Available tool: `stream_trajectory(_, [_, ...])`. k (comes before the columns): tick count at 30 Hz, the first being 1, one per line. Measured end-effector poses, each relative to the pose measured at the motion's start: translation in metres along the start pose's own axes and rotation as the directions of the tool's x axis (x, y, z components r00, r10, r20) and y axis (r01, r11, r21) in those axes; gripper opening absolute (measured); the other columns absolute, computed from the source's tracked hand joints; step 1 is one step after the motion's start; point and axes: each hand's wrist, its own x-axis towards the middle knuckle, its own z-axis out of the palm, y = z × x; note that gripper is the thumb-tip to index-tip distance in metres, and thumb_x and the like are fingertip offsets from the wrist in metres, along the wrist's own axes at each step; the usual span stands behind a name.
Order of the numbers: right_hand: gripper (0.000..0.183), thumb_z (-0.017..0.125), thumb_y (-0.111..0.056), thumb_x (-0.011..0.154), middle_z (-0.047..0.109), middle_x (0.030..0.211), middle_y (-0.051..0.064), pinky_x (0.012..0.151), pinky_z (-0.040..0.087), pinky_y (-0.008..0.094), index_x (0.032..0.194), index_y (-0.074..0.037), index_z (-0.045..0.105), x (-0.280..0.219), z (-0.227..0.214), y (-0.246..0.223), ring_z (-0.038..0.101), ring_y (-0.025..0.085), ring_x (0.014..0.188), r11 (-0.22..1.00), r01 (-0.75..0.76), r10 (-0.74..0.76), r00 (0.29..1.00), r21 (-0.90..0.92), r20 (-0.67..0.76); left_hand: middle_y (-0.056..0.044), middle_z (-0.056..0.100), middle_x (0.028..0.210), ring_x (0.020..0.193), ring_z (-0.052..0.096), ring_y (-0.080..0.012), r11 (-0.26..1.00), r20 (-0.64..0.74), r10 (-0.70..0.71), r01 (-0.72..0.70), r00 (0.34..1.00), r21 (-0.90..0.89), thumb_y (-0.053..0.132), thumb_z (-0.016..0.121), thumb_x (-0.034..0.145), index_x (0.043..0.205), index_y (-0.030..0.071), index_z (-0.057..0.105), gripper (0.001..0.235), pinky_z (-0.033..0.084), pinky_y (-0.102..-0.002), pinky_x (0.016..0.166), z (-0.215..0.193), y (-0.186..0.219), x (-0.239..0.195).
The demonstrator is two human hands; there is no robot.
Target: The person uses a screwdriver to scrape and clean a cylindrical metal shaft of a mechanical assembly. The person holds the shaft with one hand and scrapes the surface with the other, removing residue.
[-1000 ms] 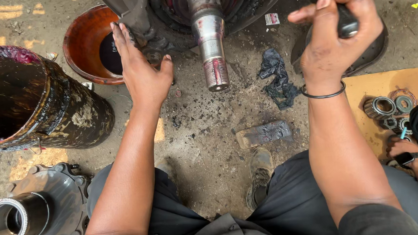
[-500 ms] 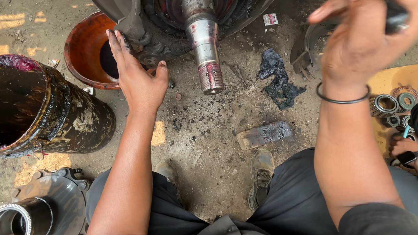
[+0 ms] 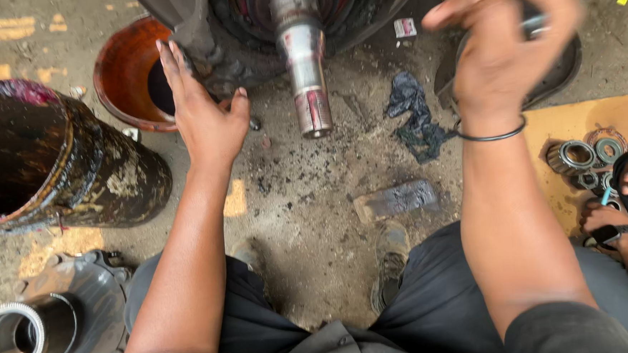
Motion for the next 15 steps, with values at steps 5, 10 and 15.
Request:
stream_trajectory(5, [0.006,0.052,0.004,0.109,0.069,0.103,0.020,0.066,0.064,0.042,0.114,0.005,0.056,0.009,0.001,-0.008,0.073,0.030,0.082,0.995,0.003,-0.005,1.000,-0.095,-0.030,-0.026,0.007,0.174,0.158,0.034,-0.0446,0.998,0.027,-0.057,0.057,0.998,0.005,0.010,0.080,0.091,0.168,0.001,0.009,0.106,0.061,-0.029,0.091,-0.003,0.003,0.000])
stream_trajectory(10, [0.009,0.052,0.009,0.114,0.066,0.123,0.021,0.083,0.061,0.032,0.112,0.010,0.060,-0.006,0.022,-0.007,0.074,0.024,0.090,0.961,0.099,-0.051,0.981,-0.260,0.185,-0.025,0.007,0.174,0.159,0.031,-0.0452,0.999,0.027,-0.035,0.034,0.999,0.019,0.010,0.080,0.092,0.168,0.001,0.009,0.105,0.061,-0.029,0.091,-0.004,0.004,0.001])
stream_trajectory(15, [0.008,0.055,0.011,0.104,0.072,0.112,0.019,0.076,0.055,0.031,0.103,0.010,0.063,-0.002,0.031,-0.001,0.072,0.021,0.081,0.905,0.195,-0.135,0.975,-0.379,0.179,-0.025,0.007,0.174,0.158,0.030,-0.0466,0.998,0.018,-0.027,0.026,0.999,0.052,0.011,0.082,0.091,0.168,0.001,0.009,0.106,0.061,-0.030,0.092,-0.004,0.002,0.002])
